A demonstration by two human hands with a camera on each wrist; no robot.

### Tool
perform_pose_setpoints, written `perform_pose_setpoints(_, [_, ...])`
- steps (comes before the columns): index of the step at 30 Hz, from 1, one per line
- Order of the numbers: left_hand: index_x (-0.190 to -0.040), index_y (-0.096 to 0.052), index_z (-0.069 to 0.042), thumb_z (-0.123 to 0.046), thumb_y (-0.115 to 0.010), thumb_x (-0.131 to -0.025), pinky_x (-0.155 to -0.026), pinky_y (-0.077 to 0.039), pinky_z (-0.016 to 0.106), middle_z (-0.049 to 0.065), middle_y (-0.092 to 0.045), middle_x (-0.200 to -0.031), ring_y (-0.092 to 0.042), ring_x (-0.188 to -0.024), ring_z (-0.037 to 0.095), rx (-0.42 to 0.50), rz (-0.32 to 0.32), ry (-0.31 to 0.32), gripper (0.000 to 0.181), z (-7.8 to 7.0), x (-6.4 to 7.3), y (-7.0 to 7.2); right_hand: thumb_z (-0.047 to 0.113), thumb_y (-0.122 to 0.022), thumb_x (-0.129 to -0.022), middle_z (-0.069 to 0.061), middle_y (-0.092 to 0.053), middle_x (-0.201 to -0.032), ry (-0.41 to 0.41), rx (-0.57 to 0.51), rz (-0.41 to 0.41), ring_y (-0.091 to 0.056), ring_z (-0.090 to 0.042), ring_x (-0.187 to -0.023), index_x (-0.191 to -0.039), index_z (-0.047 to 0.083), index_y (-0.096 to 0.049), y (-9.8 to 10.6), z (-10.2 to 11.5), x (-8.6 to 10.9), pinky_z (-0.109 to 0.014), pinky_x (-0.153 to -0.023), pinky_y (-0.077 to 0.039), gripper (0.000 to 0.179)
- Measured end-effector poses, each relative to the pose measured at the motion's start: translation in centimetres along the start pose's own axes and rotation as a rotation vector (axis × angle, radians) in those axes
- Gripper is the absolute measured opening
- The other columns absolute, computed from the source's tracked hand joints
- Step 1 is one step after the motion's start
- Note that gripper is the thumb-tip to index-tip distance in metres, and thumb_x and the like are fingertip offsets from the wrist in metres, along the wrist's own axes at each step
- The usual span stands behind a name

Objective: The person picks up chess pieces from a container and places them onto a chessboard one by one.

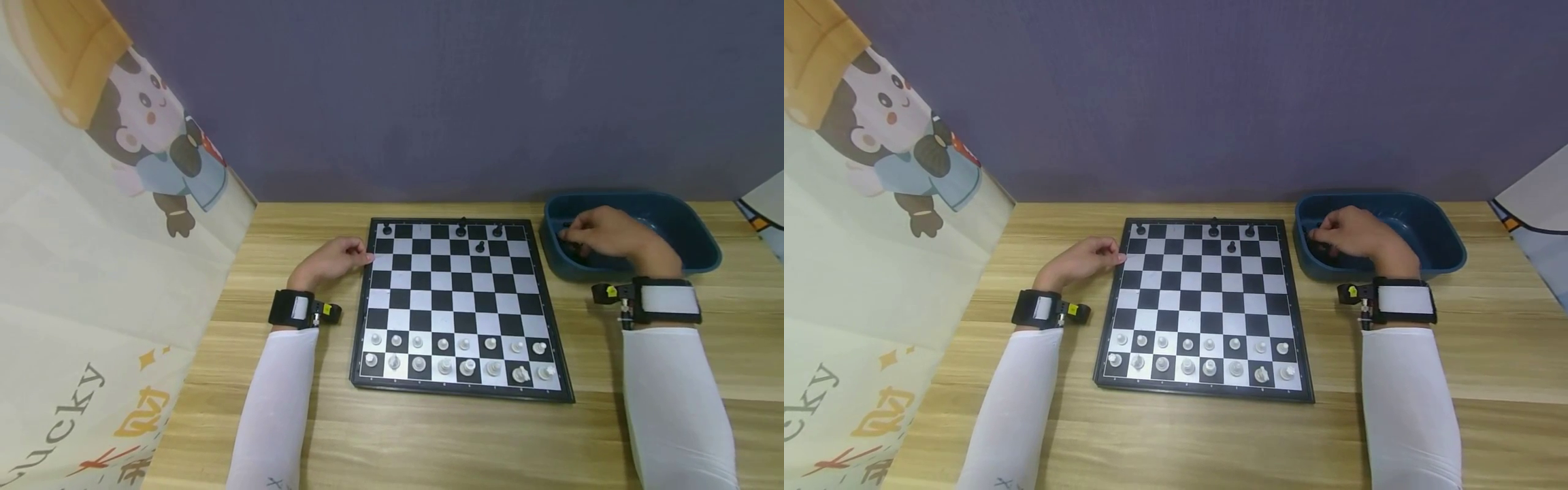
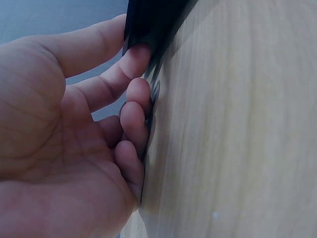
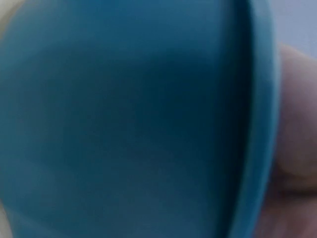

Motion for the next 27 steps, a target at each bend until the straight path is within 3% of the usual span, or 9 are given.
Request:
perform_pose_setpoints(9, [-0.095, -0.061, -0.014, -0.037, -0.062, -0.102, -0.077, -0.044, 0.035, 0.001, -0.055, -0.088, -0.050, -0.083, 0.022, 0.008, -0.009, 0.014, 0.024, 0.2, -0.1, 0.0, 0.046, -0.056, -0.104, -0.011, -0.068, -0.083, 0.020, -0.023, -0.075, -0.061, -0.021, -0.073, -0.102, 0.001, -0.063, 0.7, 0.5, 0.3, -0.035, -0.063, -0.045, 0.046])
perform_pose_setpoints(16, [-0.095, -0.061, -0.014, -0.037, -0.063, -0.102, -0.078, -0.044, 0.036, 0.003, -0.057, -0.090, -0.050, -0.084, 0.023, 0.016, -0.012, 0.014, 0.024, 0.2, -0.2, 0.0, 0.023, -0.059, -0.104, -0.015, -0.068, -0.091, 0.092, 0.001, -0.219, -0.061, -0.023, -0.076, -0.113, 0.002, -0.065, 0.9, 1.2, 0.4, -0.036, -0.063, -0.044, 0.024])
perform_pose_setpoints(20, [-0.095, -0.062, -0.014, -0.037, -0.063, -0.102, -0.079, -0.044, 0.037, 0.003, -0.057, -0.090, -0.051, -0.084, 0.023, 0.013, -0.011, 0.013, 0.024, 0.3, -0.3, 0.0, 0.015, -0.058, -0.104, -0.019, -0.065, -0.097, 0.132, 0.003, -0.311, -0.057, -0.026, -0.079, -0.119, 0.002, -0.066, 1.2, 1.7, 0.5, -0.037, -0.064, -0.041, 0.022])
perform_pose_setpoints(27, [-0.095, -0.061, -0.014, -0.037, -0.063, -0.102, -0.079, -0.044, 0.036, 0.003, -0.057, -0.090, -0.051, -0.084, 0.023, 0.012, -0.009, 0.009, 0.024, 0.4, -0.3, 0.0, 0.016, -0.052, -0.106, -0.022, -0.065, -0.105, 0.138, -0.022, -0.342, -0.057, -0.027, -0.084, -0.124, 0.002, -0.066, 1.3, 2.8, 0.8, -0.035, -0.066, -0.042, 0.027])
Point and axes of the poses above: each hand's wrist, its own x-axis away from the middle knuckle, its own y-axis out of the back of the hand, z = x × y, the point moved 3 cm from there along -x, towards the middle knuckle
